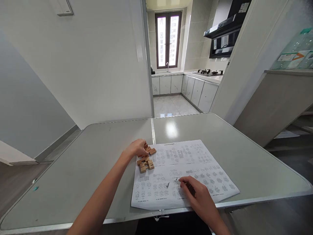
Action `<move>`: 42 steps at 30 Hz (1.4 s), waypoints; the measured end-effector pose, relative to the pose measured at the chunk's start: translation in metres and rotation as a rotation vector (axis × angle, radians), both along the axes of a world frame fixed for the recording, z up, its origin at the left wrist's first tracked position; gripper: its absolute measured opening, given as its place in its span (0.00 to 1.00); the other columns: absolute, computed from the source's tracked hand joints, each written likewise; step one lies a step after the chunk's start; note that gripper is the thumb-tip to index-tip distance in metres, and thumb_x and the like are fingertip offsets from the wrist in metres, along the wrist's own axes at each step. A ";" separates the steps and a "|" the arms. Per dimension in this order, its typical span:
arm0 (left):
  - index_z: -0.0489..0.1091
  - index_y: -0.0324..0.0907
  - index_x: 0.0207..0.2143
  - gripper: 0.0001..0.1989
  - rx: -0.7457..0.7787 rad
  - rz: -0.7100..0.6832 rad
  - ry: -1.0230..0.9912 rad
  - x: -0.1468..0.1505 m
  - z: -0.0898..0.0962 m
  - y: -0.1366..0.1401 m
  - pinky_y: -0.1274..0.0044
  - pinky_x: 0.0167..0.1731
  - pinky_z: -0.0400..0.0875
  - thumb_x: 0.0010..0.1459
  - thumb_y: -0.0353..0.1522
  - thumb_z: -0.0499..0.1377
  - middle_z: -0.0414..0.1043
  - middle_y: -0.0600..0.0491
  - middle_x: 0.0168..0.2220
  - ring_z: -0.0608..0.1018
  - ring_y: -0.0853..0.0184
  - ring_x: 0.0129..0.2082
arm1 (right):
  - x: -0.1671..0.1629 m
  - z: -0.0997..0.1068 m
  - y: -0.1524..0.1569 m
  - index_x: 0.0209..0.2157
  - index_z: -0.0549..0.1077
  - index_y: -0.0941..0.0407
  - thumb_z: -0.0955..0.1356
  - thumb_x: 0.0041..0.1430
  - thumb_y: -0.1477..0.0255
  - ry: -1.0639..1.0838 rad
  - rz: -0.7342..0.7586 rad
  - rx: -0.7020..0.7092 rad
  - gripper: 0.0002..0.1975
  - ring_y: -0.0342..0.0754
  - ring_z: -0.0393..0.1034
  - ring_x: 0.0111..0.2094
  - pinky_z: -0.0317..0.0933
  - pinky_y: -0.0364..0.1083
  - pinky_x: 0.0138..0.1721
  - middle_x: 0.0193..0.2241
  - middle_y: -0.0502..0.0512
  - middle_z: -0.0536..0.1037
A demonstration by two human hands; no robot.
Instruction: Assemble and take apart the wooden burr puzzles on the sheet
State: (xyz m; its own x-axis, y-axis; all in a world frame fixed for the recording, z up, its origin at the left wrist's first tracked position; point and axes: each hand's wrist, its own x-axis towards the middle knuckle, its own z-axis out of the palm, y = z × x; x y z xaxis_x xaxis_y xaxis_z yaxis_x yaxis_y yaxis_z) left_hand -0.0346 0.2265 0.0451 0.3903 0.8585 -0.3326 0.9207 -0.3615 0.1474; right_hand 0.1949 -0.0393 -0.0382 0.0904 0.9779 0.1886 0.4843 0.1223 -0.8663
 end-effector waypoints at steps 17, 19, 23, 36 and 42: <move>0.56 0.45 0.19 0.19 -0.033 -0.042 -0.080 -0.001 0.001 -0.001 0.75 0.23 0.52 0.40 0.37 0.66 0.62 0.58 0.22 0.68 0.68 0.25 | 0.000 0.002 -0.001 0.44 0.75 0.51 0.61 0.74 0.59 0.010 0.016 -0.025 0.15 0.51 0.76 0.37 0.69 0.48 0.39 0.39 0.55 0.81; 0.55 0.45 0.18 0.19 -0.040 -0.042 -0.086 -0.002 0.000 0.001 0.74 0.23 0.51 0.39 0.37 0.66 0.61 0.58 0.21 0.67 0.68 0.24 | 0.000 0.001 -0.001 0.44 0.75 0.52 0.61 0.74 0.59 0.008 0.014 -0.021 0.15 0.51 0.76 0.37 0.69 0.48 0.39 0.39 0.55 0.82; 0.55 0.45 0.18 0.20 -0.048 -0.040 -0.095 -0.003 -0.003 0.004 0.74 0.23 0.50 0.38 0.37 0.66 0.60 0.58 0.21 0.66 0.68 0.24 | 0.001 -0.001 0.000 0.43 0.76 0.52 0.62 0.73 0.59 0.000 0.002 0.005 0.15 0.51 0.77 0.37 0.71 0.47 0.38 0.39 0.55 0.82; 0.55 0.45 0.17 0.18 -0.047 -0.046 -0.088 -0.002 0.001 0.004 0.73 0.24 0.48 0.38 0.37 0.66 0.59 0.57 0.21 0.66 0.67 0.24 | 0.001 -0.003 0.000 0.44 0.76 0.51 0.61 0.74 0.58 -0.001 0.002 -0.007 0.16 0.51 0.76 0.35 0.70 0.48 0.37 0.38 0.56 0.82; 0.59 0.45 0.17 0.17 -0.057 -0.034 -0.084 0.000 0.003 0.005 0.74 0.22 0.50 0.39 0.37 0.67 0.63 0.57 0.21 0.69 0.67 0.24 | 0.000 0.001 0.000 0.44 0.76 0.51 0.62 0.73 0.59 0.008 -0.008 0.009 0.15 0.52 0.77 0.37 0.71 0.48 0.38 0.38 0.55 0.82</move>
State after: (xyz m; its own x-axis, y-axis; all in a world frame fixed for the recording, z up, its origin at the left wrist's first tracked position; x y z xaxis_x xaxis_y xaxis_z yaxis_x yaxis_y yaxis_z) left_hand -0.0342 0.2311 0.0479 0.4475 0.8247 -0.3457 0.8915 -0.3813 0.2446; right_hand 0.1954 -0.0397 -0.0369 0.1000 0.9754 0.1963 0.4784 0.1259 -0.8691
